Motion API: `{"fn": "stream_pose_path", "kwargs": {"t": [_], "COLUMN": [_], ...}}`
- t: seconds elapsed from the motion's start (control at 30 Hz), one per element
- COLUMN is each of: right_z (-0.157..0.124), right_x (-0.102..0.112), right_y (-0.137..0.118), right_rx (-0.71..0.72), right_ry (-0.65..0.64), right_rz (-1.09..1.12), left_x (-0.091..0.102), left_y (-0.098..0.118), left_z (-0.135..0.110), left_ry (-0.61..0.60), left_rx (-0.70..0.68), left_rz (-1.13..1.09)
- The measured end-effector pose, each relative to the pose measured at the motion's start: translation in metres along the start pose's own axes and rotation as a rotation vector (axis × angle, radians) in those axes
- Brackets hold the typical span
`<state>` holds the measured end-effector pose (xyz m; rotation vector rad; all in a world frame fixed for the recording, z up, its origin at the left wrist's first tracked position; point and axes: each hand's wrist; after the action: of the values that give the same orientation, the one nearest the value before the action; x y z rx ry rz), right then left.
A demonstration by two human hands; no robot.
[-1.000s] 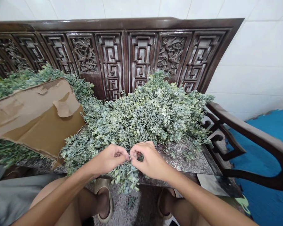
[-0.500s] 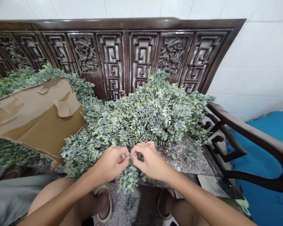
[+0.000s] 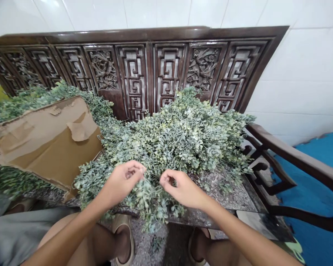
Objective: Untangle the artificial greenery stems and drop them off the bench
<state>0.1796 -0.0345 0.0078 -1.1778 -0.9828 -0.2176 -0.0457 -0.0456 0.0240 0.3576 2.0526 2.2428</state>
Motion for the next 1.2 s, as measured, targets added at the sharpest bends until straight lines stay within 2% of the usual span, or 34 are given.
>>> {"fn": "stream_pose_path", "kwargs": {"t": [0.13, 0.23, 0.43, 0.5, 0.57, 0.67, 0.73, 0.77, 0.83, 0.87, 0.93, 1.0, 1.03, 1.1, 1.2], "right_z": [-0.007, -0.010, -0.016, -0.017, -0.016, -0.014, -0.011, -0.010, -0.007, -0.006, -0.005, -0.004, -0.004, -0.003, -0.002], "right_x": [0.007, 0.009, 0.010, 0.010, 0.009, 0.006, 0.003, 0.002, 0.001, 0.000, 0.000, 0.000, 0.001, 0.002, 0.004], "right_y": [0.001, 0.001, -0.004, -0.005, -0.006, -0.004, -0.002, -0.001, -0.001, -0.001, -0.002, -0.003, -0.003, -0.003, -0.001], "right_rx": [0.000, 0.024, 0.054, 0.055, 0.046, 0.010, -0.028, -0.046, -0.074, -0.083, -0.086, -0.070, -0.061, -0.054, -0.065], "right_ry": [-0.098, -0.171, -0.266, -0.267, -0.241, -0.165, -0.131, -0.124, -0.129, -0.138, -0.154, -0.156, -0.155, -0.160, -0.190], "right_rz": [0.017, 0.003, -0.041, -0.035, -0.002, 0.085, 0.162, 0.203, 0.283, 0.319, 0.384, 0.446, 0.475, 0.525, 0.564], "left_x": [0.022, 0.032, 0.055, 0.069, 0.087, 0.114, 0.119, 0.116, 0.097, 0.082, 0.048, 0.017, 0.005, -0.009, -0.011], "left_y": [0.005, 0.008, 0.009, 0.010, 0.011, 0.012, 0.012, 0.012, 0.012, 0.013, 0.015, 0.018, 0.018, 0.016, 0.012], "left_z": [0.012, 0.015, 0.017, 0.016, 0.013, 0.008, 0.006, 0.006, 0.006, 0.005, 0.003, -0.001, -0.004, -0.007, -0.007], "left_ry": [0.203, 0.309, 0.357, 0.406, 0.518, 0.699, 0.723, 0.719, 0.640, 0.552, 0.223, -0.150, -0.252, -0.297, -0.269], "left_rx": [0.073, 0.082, 0.083, 0.076, 0.036, 0.016, 0.045, 0.041, -0.042, -0.118, -0.282, -0.295, -0.284, -0.248, -0.184], "left_rz": [-0.163, -0.231, -0.194, -0.092, 0.064, 0.471, 0.801, 0.906, 0.942, 0.880, 0.648, 0.459, 0.425, 0.417, 0.402]}}
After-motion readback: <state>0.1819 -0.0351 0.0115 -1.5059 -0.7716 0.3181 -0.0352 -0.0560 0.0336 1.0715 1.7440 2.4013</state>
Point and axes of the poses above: each hand's wrist, its own z-axis towards the middle knuckle, its own x-axis out of the back of the hand, y = z × x, and after that the axes turned 15 degrees about -z, right-handed
